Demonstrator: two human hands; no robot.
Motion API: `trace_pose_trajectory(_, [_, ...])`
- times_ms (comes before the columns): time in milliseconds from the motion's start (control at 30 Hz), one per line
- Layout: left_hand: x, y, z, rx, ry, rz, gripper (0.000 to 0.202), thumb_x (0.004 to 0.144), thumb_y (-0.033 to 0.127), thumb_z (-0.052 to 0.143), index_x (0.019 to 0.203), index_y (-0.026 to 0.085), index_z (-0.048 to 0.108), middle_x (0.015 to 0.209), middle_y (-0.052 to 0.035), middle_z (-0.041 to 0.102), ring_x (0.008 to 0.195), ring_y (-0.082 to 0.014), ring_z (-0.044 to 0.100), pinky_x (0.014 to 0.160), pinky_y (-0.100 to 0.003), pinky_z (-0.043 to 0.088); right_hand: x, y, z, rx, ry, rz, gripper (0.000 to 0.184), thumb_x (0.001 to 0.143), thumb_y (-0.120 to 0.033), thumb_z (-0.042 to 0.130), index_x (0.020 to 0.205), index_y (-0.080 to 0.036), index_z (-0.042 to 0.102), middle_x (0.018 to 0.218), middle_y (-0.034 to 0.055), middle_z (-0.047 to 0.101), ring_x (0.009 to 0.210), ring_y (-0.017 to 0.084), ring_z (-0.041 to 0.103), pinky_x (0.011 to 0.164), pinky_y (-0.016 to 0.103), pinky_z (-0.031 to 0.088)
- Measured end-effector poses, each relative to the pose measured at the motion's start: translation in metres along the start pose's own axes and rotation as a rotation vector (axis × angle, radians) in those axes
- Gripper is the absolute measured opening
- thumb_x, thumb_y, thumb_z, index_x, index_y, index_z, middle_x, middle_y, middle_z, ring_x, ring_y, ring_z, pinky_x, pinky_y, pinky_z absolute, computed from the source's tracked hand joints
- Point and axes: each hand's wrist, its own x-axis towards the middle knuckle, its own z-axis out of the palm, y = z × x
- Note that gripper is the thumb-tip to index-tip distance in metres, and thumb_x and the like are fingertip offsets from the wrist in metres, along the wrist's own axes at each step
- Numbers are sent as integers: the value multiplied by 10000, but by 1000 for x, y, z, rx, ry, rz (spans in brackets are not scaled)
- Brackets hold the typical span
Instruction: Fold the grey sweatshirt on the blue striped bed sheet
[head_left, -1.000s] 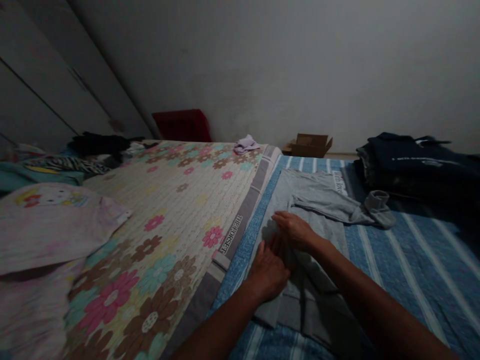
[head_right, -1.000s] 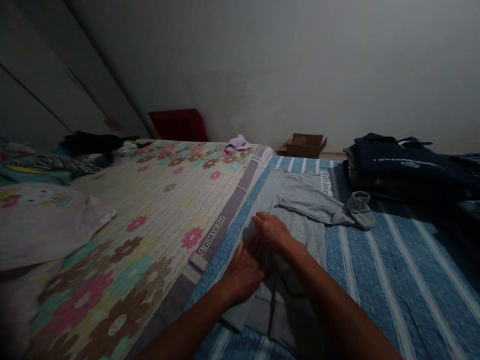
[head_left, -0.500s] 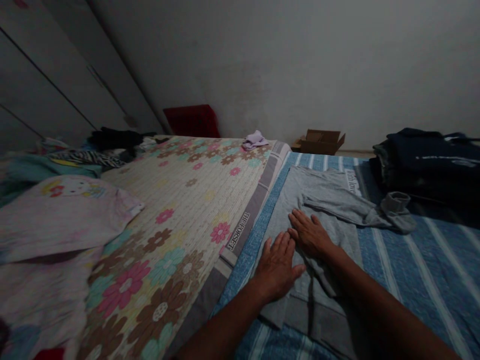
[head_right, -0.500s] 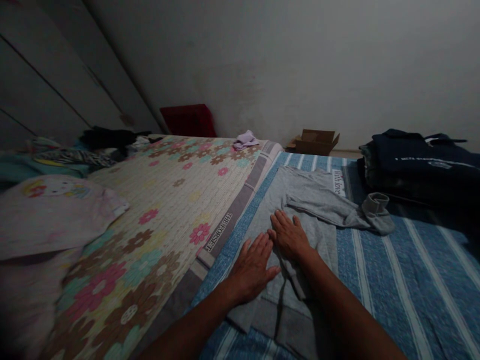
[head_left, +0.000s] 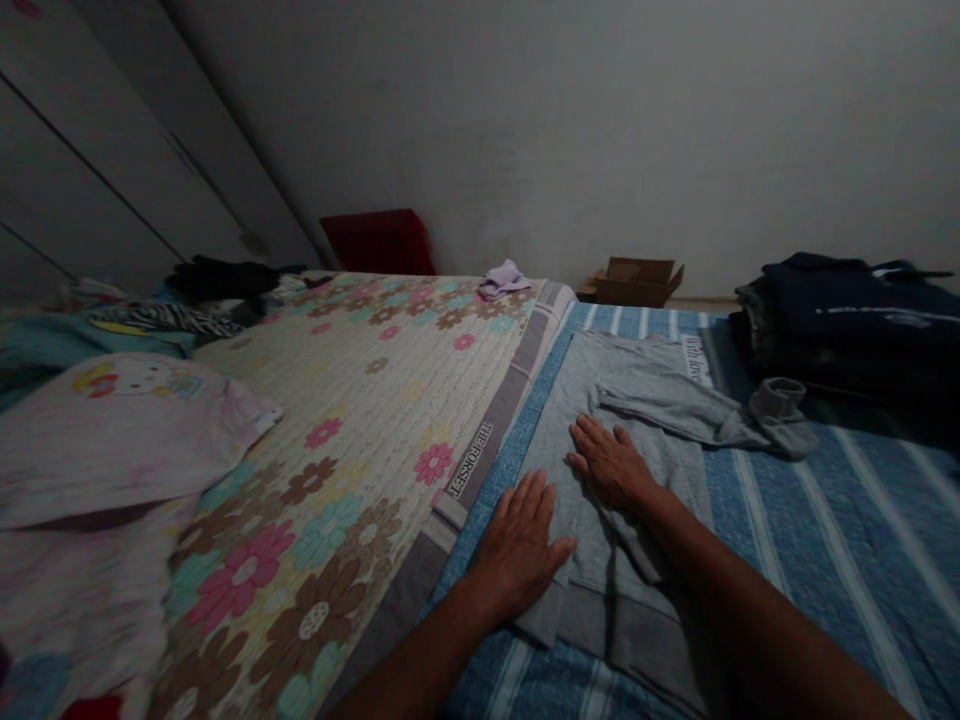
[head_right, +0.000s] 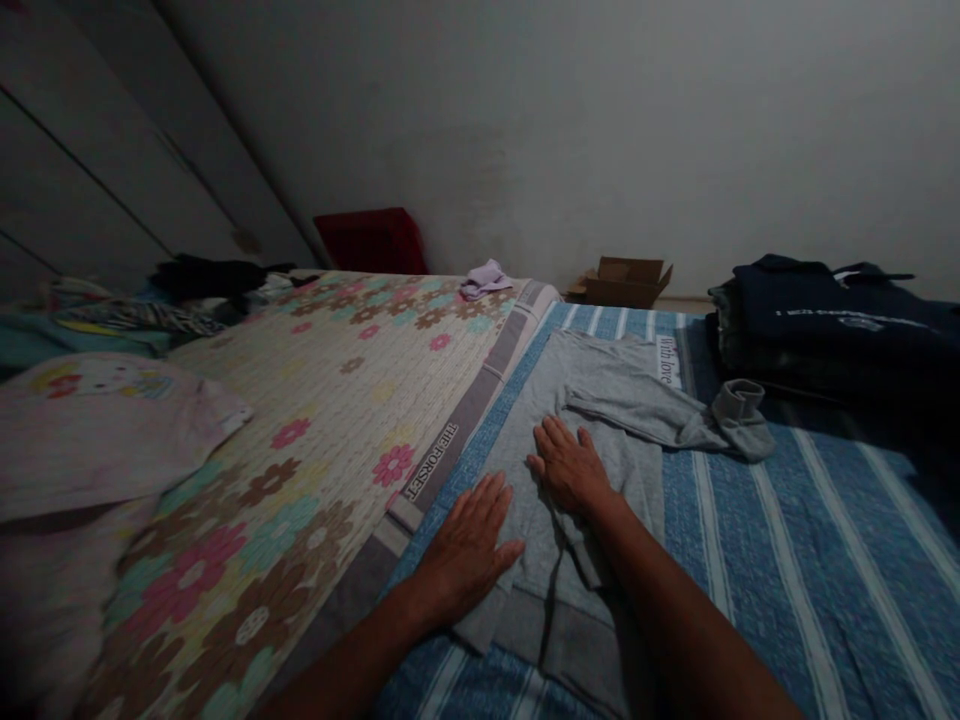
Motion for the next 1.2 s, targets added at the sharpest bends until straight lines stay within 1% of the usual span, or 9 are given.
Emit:
trace_pose_trajectory(167, [0, 0, 5, 13, 64, 2, 668, 921, 571, 241, 1441, 153, 269, 1533, -102, 165, 1411, -227, 99, 1140, -433, 150, 1, 2, 2, 12, -5, 0, 565, 956, -436, 222, 1417, -124, 316, 1512, 119, 229, 1391, 237, 167, 1081, 510, 148])
trace_pose_trajectory(267, [-3, 2, 3, 14, 90, 57, 621, 921, 579, 239, 1424, 222, 313, 1533, -69, 182, 1412, -234, 100, 1134, -487, 132, 1, 2, 3, 20, 2, -4, 559, 953, -440, 221, 1416, -142, 318, 1514, 113, 229, 1391, 233, 165, 1078, 513, 144])
trace_pose_trajectory(367, [-5, 5, -1, -7, 65, 126, 586, 925, 567, 247, 1420, 261, 314, 1531, -41, 198, 1413, -225, 94, 1129, -507, 125, 1, 2, 1, 26, -6, 1, 594, 941, -485, 234, 1420, -142, 311, 1515, 120, 221, 1391, 241, 157, 1072, 520, 141])
trace_pose_trajectory(500, [-3, 4, -5, -16, -3, 108, 582, 915, 548, 323, 1428, 273, 297, 1539, -71, 154, 1411, -264, 76, 1115, -522, 139, 1, 0, -2, 53, -43, 8, 735, 892, -609, 269, 1441, -121, 263, 1525, 132, 172, 1398, 255, 118, 1078, 528, 106])
trace_pose_trajectory(767, [-1, -2, 0, -32, 3, 104, 572, 914, 535, 353, 1435, 318, 269, 1546, -90, 74, 1404, -300, 20, 1105, -538, 149, 2, -1, -7, 119, -65, -14, 1024, 737, -801, 346, 1456, -86, 203, 1528, 153, 137, 1401, 286, 76, 1087, 537, 55])
trace_pose_trajectory(900, [-3, -2, -3, -27, 7, 104, 567, 916, 534, 350, 1431, 307, 284, 1542, -104, 85, 1403, -292, 19, 1106, -542, 145, 2, -2, -8, 133, -71, -19, 1044, 724, -815, 344, 1455, -83, 202, 1528, 153, 135, 1402, 285, 77, 1089, 542, 43])
trace_pose_trajectory(967, [-3, -1, -8, -29, 0, 98, 564, 913, 537, 355, 1419, 291, 318, 1535, -112, 130, 1403, -289, 54, 1106, -534, 166, 2, -2, -6, 138, -61, -21, 1027, 734, -805, 341, 1455, -86, 204, 1528, 149, 132, 1402, 281, 82, 1089, 542, 49])
trace_pose_trajectory(1100, [6, 2, -13, -29, 68, 81, 555, 935, 490, 317, 1410, 203, 342, 1509, -116, 243, 1397, -245, 158, 1119, -474, 211, 4, -1, -3, 119, -65, -17, 972, 763, -752, 366, 1452, -83, 220, 1527, 155, 125, 1403, 276, 84, 1090, 532, 53])
trace_pose_trajectory(1200, [14, 2, -6, -24, 114, 42, 584, 938, 442, 319, 1433, 136, 278, 1518, -125, 202, 1401, -230, 132, 1131, -452, 202, 5, -2, -2, 111, -68, -12, 921, 787, -710, 369, 1451, -88, 229, 1527, 151, 132, 1403, 277, 87, 1091, 531, 48])
